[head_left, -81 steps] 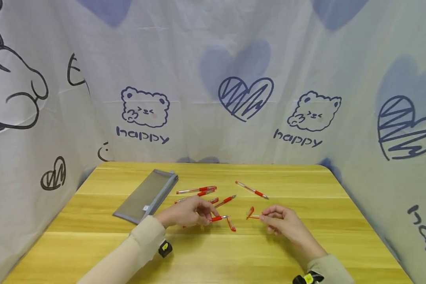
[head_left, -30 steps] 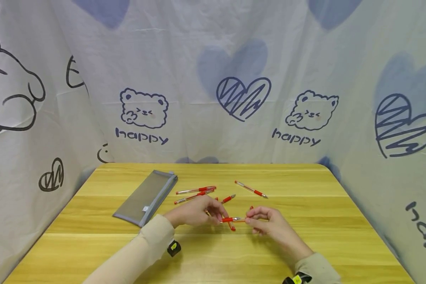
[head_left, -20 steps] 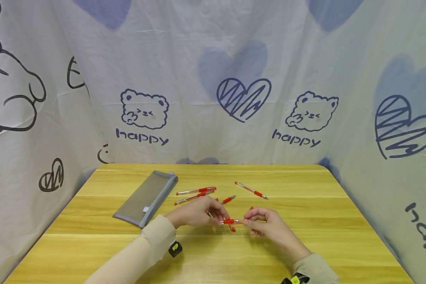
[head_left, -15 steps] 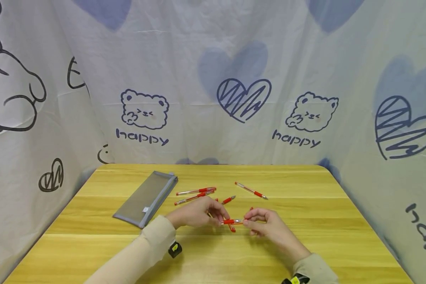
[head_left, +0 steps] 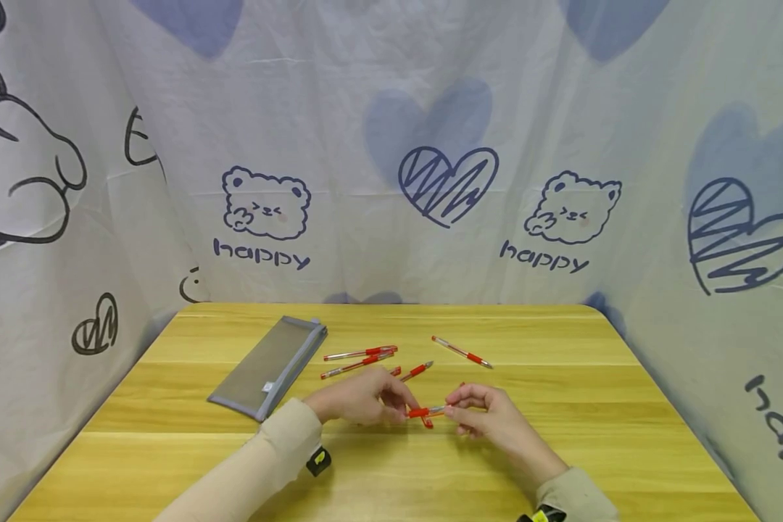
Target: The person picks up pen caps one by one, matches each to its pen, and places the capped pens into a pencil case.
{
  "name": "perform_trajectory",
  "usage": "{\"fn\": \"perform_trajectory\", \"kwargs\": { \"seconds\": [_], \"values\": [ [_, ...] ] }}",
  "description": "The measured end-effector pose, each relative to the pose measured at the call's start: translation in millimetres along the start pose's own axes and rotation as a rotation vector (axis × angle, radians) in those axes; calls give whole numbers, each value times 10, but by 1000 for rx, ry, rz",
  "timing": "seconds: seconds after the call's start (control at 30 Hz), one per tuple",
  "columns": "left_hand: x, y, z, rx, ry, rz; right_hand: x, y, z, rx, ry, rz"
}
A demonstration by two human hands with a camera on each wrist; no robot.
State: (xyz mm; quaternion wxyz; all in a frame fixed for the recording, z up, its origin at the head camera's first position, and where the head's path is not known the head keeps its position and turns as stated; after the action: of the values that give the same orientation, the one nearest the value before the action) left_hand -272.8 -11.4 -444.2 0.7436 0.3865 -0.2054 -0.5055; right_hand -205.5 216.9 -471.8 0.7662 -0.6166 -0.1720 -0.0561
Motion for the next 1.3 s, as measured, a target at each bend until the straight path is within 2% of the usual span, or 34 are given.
{"fn": "perform_trajectory", "kwargs": {
  "seconds": [0.23,0.47,0.77,1.0,1.13,1.3],
  "values": [
    [3,0,-62,108,-33,39,3,27,-1,-17,-28,-5],
    [7,-7,-129,286,-37,115,-8,39,-5,-19,-52,5],
    [6,-5,-200,486,32,210,-8,18,1,-14,-116,22],
    [14,12,-259,579,65,267,13,-5,19,-18,-188,67],
    [13,21,-290,624,73,274,22,-12,20,1,-201,93],
    [6,6,-306,681,38,263,35,-22,11,32,-209,120]
  ]
}}
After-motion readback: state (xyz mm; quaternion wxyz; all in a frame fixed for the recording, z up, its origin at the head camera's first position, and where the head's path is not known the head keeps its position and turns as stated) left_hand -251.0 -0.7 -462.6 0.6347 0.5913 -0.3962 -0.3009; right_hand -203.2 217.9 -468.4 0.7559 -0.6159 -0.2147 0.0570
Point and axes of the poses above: each hand's wrist, its own x-axis away from the middle knuckle, its own z-axis out of the back of the hand, y = z × x, the point moved 4 cm from there along -x, towards the middle knuckle, and after that the axes turned 12 degrees about -z, right-handed, at the moved point
